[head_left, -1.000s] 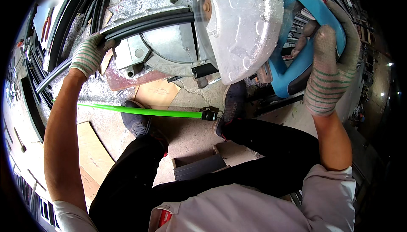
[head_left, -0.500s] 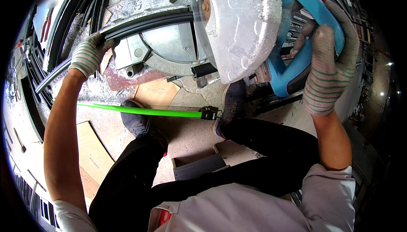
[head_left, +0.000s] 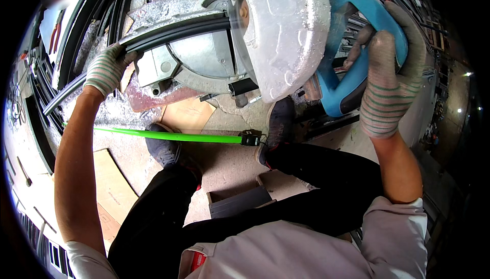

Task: The person measures a black metal profile with a tape measure, marks a cut line with a marker, and uses a miter saw to cut the profile. The person repeats the process for another profile, handling each piece individually and placing cut pieces aside.

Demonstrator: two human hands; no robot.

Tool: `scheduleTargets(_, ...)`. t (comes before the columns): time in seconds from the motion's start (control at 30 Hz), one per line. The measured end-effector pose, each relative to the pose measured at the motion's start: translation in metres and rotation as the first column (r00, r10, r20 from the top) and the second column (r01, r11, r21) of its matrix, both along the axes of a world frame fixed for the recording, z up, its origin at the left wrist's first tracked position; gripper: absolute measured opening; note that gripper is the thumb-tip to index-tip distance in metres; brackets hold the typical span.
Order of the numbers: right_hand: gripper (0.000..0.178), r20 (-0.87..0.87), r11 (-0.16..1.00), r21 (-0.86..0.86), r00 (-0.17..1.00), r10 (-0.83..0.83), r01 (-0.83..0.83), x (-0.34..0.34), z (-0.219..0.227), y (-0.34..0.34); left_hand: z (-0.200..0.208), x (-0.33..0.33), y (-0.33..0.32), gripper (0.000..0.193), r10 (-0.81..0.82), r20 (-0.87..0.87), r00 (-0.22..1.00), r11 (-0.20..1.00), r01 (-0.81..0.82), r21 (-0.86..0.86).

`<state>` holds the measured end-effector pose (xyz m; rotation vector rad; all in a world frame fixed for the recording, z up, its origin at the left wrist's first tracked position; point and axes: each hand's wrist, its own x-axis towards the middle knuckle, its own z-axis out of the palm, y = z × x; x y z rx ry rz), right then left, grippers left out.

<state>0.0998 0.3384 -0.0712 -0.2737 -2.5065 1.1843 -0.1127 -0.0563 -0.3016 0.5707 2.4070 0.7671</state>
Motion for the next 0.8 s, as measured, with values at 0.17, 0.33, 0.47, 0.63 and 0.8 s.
scheduleTargets(0.17,0.044,-0.009,1.000,-0.012,1.000,-0.007,0.007,0.002,-0.003,0.005,0.000,0.001,-0.002,0.032,0.002,-0.005,1.000,1.000,-0.002,0.013)
scheduleTargets(0.33,0.044,-0.050,0.996,-0.058,0.997,0.061,-0.064,0.000,-0.005,0.004,-0.007,-0.003,-0.005,0.032,0.000,-0.006,1.000,1.000,0.000,-0.001)
scheduleTargets(0.47,0.044,-0.074,0.994,-0.104,0.997,0.011,-0.018,0.000,-0.006,-0.001,-0.003,0.000,-0.002,0.030,0.028,0.047,0.998,0.998,-0.031,0.058)
scheduleTargets(0.63,0.043,-0.080,0.992,-0.055,0.991,0.109,-0.114,0.000,-0.004,0.004,-0.015,-0.004,-0.011,0.030,0.030,0.070,0.997,0.994,-0.037,0.105)
scheduleTargets(0.8,0.044,-0.083,0.994,-0.092,0.995,0.057,-0.065,0.003,-0.009,0.003,-0.023,-0.006,-0.016,0.028,0.041,0.076,0.996,0.992,-0.050,0.115)
